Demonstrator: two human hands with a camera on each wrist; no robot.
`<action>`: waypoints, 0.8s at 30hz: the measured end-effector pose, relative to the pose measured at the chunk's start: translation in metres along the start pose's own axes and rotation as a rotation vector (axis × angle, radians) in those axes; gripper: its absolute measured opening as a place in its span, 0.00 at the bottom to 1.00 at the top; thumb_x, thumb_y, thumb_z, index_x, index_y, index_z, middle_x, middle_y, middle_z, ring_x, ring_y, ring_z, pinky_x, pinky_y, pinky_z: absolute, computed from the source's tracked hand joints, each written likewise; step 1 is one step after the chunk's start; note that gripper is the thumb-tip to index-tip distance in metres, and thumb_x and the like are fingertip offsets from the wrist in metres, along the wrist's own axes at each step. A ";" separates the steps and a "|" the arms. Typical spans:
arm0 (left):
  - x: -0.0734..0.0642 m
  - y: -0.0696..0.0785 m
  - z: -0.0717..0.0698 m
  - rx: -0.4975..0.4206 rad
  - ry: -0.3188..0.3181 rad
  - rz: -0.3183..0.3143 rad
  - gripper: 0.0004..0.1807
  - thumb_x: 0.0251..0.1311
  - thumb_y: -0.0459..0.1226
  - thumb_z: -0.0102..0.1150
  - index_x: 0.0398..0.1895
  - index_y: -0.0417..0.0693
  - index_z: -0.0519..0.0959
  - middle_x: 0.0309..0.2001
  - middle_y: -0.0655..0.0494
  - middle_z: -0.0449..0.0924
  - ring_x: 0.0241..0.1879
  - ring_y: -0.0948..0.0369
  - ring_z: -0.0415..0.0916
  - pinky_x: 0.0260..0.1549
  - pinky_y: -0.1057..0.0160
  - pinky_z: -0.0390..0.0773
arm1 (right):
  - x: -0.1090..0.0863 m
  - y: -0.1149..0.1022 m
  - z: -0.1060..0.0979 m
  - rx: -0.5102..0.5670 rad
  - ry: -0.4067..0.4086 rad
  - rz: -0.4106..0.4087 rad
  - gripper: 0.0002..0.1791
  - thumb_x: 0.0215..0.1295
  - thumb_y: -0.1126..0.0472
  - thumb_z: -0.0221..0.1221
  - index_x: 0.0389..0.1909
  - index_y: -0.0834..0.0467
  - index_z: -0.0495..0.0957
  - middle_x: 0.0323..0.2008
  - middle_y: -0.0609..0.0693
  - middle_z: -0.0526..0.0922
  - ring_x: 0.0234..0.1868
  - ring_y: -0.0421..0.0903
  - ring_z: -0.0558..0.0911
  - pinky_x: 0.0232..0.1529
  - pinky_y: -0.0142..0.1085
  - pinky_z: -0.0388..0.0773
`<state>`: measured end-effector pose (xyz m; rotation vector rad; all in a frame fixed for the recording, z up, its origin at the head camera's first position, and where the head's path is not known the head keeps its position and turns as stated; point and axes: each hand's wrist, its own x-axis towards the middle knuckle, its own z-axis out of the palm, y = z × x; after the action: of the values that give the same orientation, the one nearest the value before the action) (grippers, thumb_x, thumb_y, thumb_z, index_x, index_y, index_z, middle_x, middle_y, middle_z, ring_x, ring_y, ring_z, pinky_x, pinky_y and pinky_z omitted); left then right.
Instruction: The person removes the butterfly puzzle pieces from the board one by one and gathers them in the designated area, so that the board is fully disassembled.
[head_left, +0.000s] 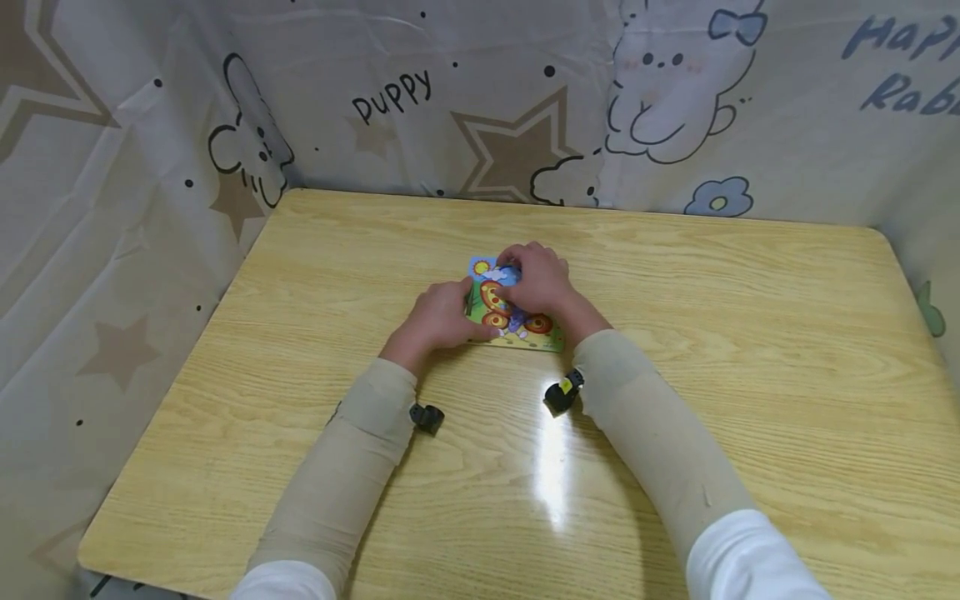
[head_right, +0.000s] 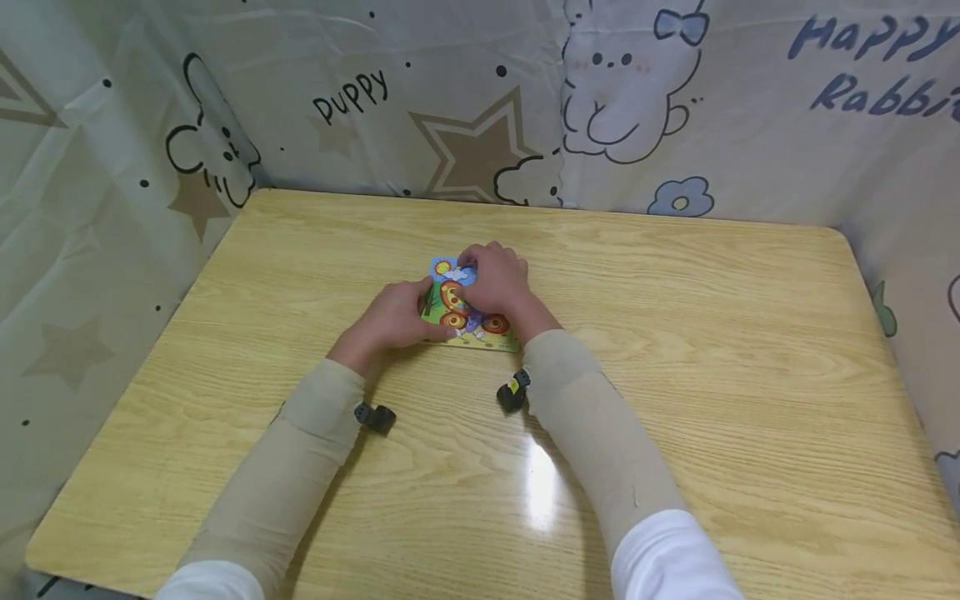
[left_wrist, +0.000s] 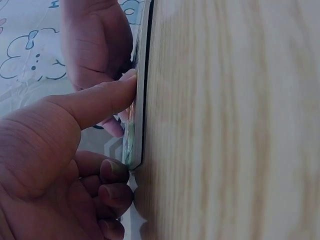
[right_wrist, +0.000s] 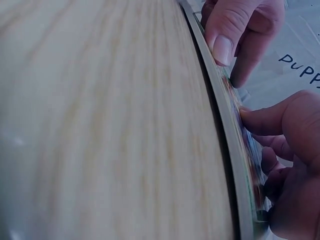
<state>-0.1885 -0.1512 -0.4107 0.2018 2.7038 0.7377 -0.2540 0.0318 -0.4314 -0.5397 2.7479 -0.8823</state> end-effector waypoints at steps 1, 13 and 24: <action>0.000 0.000 0.000 -0.004 0.000 -0.004 0.55 0.52 0.55 0.74 0.76 0.36 0.59 0.66 0.40 0.71 0.64 0.46 0.68 0.62 0.50 0.66 | 0.000 0.000 0.000 0.003 -0.001 0.004 0.25 0.61 0.49 0.68 0.57 0.52 0.78 0.53 0.52 0.75 0.53 0.53 0.70 0.54 0.52 0.59; 0.001 -0.001 0.001 -0.012 -0.004 -0.022 0.56 0.52 0.55 0.74 0.76 0.37 0.58 0.67 0.41 0.70 0.65 0.47 0.67 0.63 0.51 0.66 | 0.000 -0.002 0.001 0.058 0.006 0.021 0.25 0.62 0.53 0.68 0.59 0.54 0.76 0.53 0.53 0.74 0.54 0.54 0.69 0.54 0.53 0.57; 0.000 0.001 -0.001 -0.010 -0.011 -0.019 0.55 0.53 0.55 0.74 0.76 0.36 0.58 0.67 0.41 0.70 0.65 0.47 0.67 0.63 0.52 0.65 | 0.000 -0.003 0.002 0.102 0.009 0.035 0.23 0.62 0.60 0.63 0.59 0.54 0.74 0.52 0.53 0.73 0.54 0.54 0.68 0.54 0.53 0.55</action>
<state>-0.1889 -0.1509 -0.4100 0.1765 2.6876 0.7422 -0.2522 0.0289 -0.4315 -0.4687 2.6939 -1.0122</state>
